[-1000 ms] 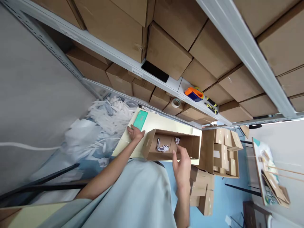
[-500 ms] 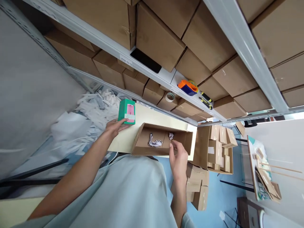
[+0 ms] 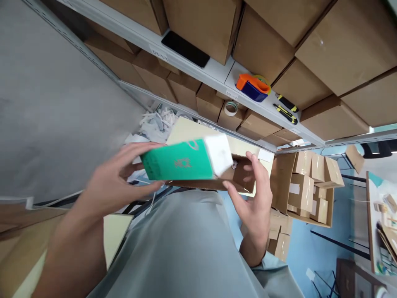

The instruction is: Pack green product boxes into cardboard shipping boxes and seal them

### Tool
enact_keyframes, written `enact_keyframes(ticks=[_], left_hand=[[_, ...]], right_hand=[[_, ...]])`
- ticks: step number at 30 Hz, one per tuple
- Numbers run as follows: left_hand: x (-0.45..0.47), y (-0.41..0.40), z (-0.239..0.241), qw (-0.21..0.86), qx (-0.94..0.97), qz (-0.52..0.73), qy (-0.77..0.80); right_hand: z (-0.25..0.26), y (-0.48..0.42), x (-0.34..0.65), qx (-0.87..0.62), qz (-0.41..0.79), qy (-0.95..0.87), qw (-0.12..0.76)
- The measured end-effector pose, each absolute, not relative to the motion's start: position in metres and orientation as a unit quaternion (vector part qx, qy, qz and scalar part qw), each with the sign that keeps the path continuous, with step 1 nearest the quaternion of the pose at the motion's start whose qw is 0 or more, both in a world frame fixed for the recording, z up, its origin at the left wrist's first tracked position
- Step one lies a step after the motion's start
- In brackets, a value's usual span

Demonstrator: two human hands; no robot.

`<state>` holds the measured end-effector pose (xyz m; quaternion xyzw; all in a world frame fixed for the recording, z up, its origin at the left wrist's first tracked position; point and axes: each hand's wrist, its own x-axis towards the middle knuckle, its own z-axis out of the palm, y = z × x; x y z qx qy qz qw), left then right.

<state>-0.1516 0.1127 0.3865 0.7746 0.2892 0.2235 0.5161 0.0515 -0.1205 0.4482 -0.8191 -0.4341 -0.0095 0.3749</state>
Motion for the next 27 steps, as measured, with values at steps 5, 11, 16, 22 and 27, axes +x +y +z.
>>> enact_keyframes(ticks=[5,11,16,22,27], left_hand=[[-0.122,0.079,0.387,0.427,0.874,0.081,0.219],[-0.095,0.063,0.368,0.393,0.897,0.016,0.203],[-0.079,0.056,0.356,0.377,0.908,0.008,0.184],[-0.064,0.055,0.359,0.367,0.914,-0.001,0.170],[-0.062,0.058,0.362,0.376,0.910,-0.020,0.175]], right_hand=[[0.428,-0.152,0.082,-0.804,0.105,-0.509,0.288],[0.384,-0.173,0.099,-0.832,0.163,-0.468,0.248],[0.371,-0.181,0.107,-0.846,0.171,-0.445,0.239],[0.374,-0.185,0.118,-0.852,0.170,-0.438,0.232],[0.377,-0.189,0.121,-0.857,0.178,-0.430,0.224]])
